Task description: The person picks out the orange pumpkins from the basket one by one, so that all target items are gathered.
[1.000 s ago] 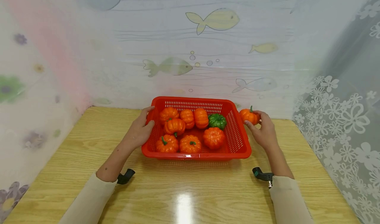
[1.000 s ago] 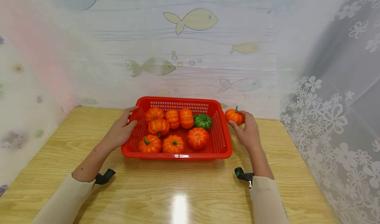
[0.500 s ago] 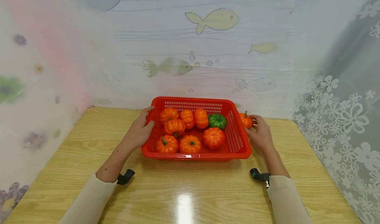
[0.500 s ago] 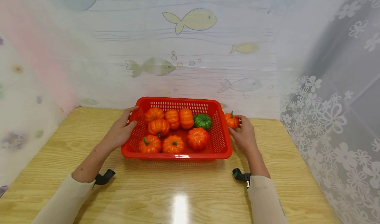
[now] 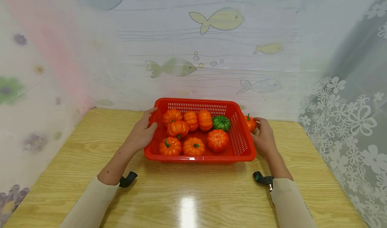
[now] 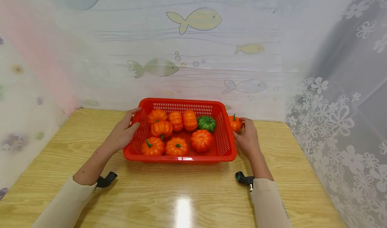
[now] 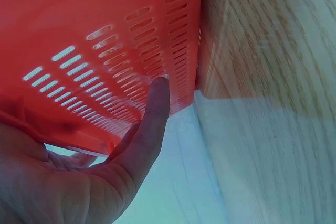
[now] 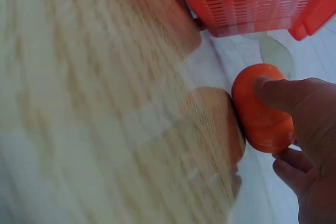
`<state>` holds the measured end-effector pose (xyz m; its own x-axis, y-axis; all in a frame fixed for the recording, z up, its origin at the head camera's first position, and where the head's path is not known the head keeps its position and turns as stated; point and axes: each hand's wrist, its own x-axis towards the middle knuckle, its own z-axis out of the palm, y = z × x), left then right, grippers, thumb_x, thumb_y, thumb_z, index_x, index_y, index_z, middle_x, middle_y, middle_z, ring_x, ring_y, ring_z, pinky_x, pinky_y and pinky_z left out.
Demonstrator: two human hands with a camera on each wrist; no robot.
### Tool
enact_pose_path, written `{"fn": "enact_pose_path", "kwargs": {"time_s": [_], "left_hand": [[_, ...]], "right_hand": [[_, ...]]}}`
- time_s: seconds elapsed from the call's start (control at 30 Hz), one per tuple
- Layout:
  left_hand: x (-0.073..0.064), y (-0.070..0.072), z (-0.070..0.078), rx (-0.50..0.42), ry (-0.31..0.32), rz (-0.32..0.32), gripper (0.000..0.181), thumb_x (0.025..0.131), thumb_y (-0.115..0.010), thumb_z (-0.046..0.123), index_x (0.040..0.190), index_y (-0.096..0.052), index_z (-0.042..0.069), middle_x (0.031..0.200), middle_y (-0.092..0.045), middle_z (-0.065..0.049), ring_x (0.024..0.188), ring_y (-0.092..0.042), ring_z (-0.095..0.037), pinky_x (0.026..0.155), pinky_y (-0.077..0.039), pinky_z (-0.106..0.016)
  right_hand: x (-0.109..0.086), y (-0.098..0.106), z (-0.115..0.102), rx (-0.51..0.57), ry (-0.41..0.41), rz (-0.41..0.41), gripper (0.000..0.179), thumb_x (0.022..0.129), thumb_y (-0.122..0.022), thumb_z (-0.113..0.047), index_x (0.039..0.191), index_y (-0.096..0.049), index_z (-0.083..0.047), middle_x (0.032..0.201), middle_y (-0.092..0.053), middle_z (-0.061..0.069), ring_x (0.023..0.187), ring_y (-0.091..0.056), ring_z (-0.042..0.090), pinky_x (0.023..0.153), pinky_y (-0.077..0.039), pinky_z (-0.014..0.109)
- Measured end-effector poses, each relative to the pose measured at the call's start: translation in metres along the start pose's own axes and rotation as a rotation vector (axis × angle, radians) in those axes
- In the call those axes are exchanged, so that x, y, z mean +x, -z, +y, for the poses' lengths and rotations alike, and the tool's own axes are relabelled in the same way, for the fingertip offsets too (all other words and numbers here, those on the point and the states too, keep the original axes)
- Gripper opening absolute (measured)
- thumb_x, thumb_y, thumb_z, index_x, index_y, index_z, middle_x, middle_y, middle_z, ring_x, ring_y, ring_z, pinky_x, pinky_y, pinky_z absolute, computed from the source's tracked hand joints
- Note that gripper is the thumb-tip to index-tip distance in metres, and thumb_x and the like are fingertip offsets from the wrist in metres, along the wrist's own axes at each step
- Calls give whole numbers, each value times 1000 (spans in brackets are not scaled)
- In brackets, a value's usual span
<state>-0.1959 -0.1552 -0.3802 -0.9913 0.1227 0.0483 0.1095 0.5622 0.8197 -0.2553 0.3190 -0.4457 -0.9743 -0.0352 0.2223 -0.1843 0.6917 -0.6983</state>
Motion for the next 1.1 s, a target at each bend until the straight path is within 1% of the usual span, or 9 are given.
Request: {"fn": "enact_pose_path", "kwargs": {"time_s": [0.2, 0.27, 0.43, 0.6, 0.87, 1.1], "left_hand": [[1, 0, -1, -10, 2, -2, 61, 112, -40, 19, 170, -20, 15, 160, -44, -23, 137, -55, -42, 103, -55, -60], [1, 0, -2, -13, 2, -2, 62, 112, -40, 19, 170, -19, 15, 160, -44, -23, 136, -55, -42, 103, -55, -60], [1, 0, -1, -13, 6, -6, 62, 112, -40, 19, 170, -19, 15, 160, -44, -23, 136, -56, -42, 102, -55, -60], [1, 1, -1, -15, 4, -9, 62, 112, -40, 19, 170, -19, 15, 160, -43, -24, 135, -57, -43, 102, -56, -59], [1, 0, -1, -16, 7, -9, 62, 112, -40, 19, 170, -19, 14, 160, -44, -24, 136, -56, -42, 102, -55, -59], [0, 0, 0, -13, 8, -12, 62, 112, -40, 19, 170, -19, 14, 161, -43, -24, 137, -56, -43, 102, -55, -60]], "right_hand": [[-1, 0, 1, -17, 9, 8, 66, 98, -74, -16, 153, -44, 4, 156, -43, 29, 142, -44, 53, 117, -39, 66], [-1, 2, -1, -25, 33, 22, 63, 99, -72, -14, 152, -44, 6, 154, -44, 30, 142, -44, 52, 117, -39, 66], [-1, 12, -8, -55, 127, 81, 54, 102, -69, -13, 146, -48, 11, 147, -51, 33, 137, -48, 52, 114, -42, 66], [-3, 21, -21, -37, 180, 106, 50, 103, -68, -14, 143, -52, 11, 143, -55, 30, 134, -51, 49, 114, -42, 65], [-3, 29, -37, -18, 239, 103, 49, 102, -68, -11, 145, -52, 9, 141, -59, 28, 134, -55, 48, 113, -44, 64], [-8, 33, -61, -11, 281, 71, 48, 103, -68, -11, 145, -54, 5, 141, -60, 26, 130, -57, 47, 111, -46, 65]]}}
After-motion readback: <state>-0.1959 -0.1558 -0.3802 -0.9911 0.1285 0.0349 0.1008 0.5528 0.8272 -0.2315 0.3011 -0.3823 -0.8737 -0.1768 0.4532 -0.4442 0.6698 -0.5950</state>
